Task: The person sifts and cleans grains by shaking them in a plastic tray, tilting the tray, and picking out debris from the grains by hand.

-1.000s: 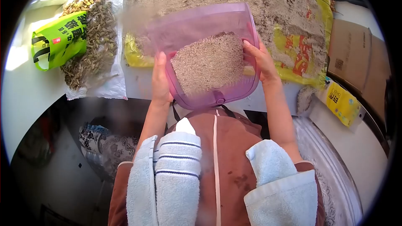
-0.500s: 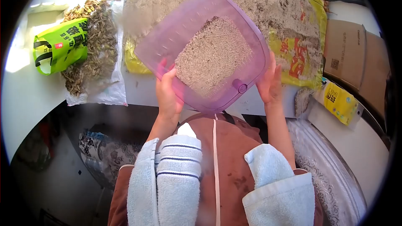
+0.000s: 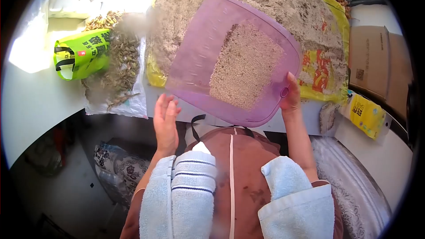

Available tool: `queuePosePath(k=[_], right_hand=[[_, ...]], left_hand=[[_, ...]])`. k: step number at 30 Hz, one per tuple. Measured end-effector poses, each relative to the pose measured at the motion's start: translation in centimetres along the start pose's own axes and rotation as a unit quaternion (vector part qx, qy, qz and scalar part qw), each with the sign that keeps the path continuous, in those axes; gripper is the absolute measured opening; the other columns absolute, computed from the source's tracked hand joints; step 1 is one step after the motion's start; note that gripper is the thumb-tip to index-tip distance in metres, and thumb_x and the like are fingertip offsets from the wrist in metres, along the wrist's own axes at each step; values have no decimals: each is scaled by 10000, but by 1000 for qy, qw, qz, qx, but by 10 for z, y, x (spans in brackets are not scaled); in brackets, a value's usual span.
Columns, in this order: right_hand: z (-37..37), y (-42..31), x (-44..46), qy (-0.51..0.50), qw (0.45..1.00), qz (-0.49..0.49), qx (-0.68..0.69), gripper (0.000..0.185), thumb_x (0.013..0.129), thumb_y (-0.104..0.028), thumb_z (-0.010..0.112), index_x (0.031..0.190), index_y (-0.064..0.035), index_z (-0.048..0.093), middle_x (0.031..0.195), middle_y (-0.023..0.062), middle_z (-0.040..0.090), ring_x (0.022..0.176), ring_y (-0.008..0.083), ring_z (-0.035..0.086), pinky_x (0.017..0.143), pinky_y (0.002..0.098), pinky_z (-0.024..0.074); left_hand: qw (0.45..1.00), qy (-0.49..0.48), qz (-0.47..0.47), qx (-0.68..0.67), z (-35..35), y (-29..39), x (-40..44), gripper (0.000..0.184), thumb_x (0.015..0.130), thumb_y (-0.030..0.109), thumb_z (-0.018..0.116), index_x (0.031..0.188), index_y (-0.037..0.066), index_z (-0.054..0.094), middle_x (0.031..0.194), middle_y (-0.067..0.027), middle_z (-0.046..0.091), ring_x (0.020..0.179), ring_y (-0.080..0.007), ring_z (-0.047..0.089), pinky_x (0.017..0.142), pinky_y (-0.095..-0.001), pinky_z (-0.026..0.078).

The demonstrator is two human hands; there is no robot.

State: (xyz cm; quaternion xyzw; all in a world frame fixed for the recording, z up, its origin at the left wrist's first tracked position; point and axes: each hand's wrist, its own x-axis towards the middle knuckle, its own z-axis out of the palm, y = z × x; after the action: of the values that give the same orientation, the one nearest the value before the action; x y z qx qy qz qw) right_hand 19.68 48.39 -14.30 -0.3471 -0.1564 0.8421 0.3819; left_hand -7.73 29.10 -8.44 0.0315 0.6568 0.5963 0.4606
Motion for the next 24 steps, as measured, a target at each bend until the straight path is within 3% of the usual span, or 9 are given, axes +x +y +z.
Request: queuePosePath(k=[2,4,6,9,13,19,24], right_hand=[[-3,-14,-9,-20,999,28,-22,474,854,-263,608,1246,-17,505,1177,106,602,1051,220,596,913,366,474],[3,-22,-16,-9,998,58,-38,546,835,-271,625,1284,-5,464,1198,119,588,1066,228,594,925,378,481],[18,-25,-21,-18,997,52,-60,590,823,-284,638,1304,-3,442,1208,127,580,1080,236,590,939,387,480],[23,-28,-30,-17,994,81,-72,661,804,-298,654,1338,-5,399,1227,144,563,1097,251,581,956,392,474],[35,-28,-43,-4,992,66,-107,707,778,-305,676,1349,-6,386,1251,151,545,1125,260,564,970,391,464],[31,-27,-48,5,991,88,-103,750,737,-315,714,1345,-8,400,1256,148,550,1138,274,558,993,401,448],[29,-25,-47,4,991,87,-100,756,735,-321,715,1347,-10,399,1258,150,548,1137,280,559,993,403,448]], left_hand=[[957,66,232,163,-29,27,14,385,910,16,557,1283,-3,465,1208,-93,524,1012,-155,540,873,-279,457],[867,-28,378,322,-3,69,20,295,846,-64,595,1134,1,593,1133,-88,576,907,-156,579,784,-259,486],[776,-165,433,428,45,95,30,205,795,-67,650,986,5,673,959,-90,628,857,-149,599,737,-244,483],[659,-222,541,472,91,86,66,191,802,22,663,991,45,681,900,-77,622,807,-226,613,714,-299,493],[635,-213,558,490,115,74,91,160,822,64,639,978,46,671,909,-80,610,836,-257,607,723,-340,494],[600,-244,559,517,115,71,97,207,798,-3,603,983,59,671,924,-77,584,877,-258,585,758,-354,483],[602,-275,544,516,112,70,98,208,785,-27,592,961,57,664,923,-74,575,890,-258,579,761,-351,477]])
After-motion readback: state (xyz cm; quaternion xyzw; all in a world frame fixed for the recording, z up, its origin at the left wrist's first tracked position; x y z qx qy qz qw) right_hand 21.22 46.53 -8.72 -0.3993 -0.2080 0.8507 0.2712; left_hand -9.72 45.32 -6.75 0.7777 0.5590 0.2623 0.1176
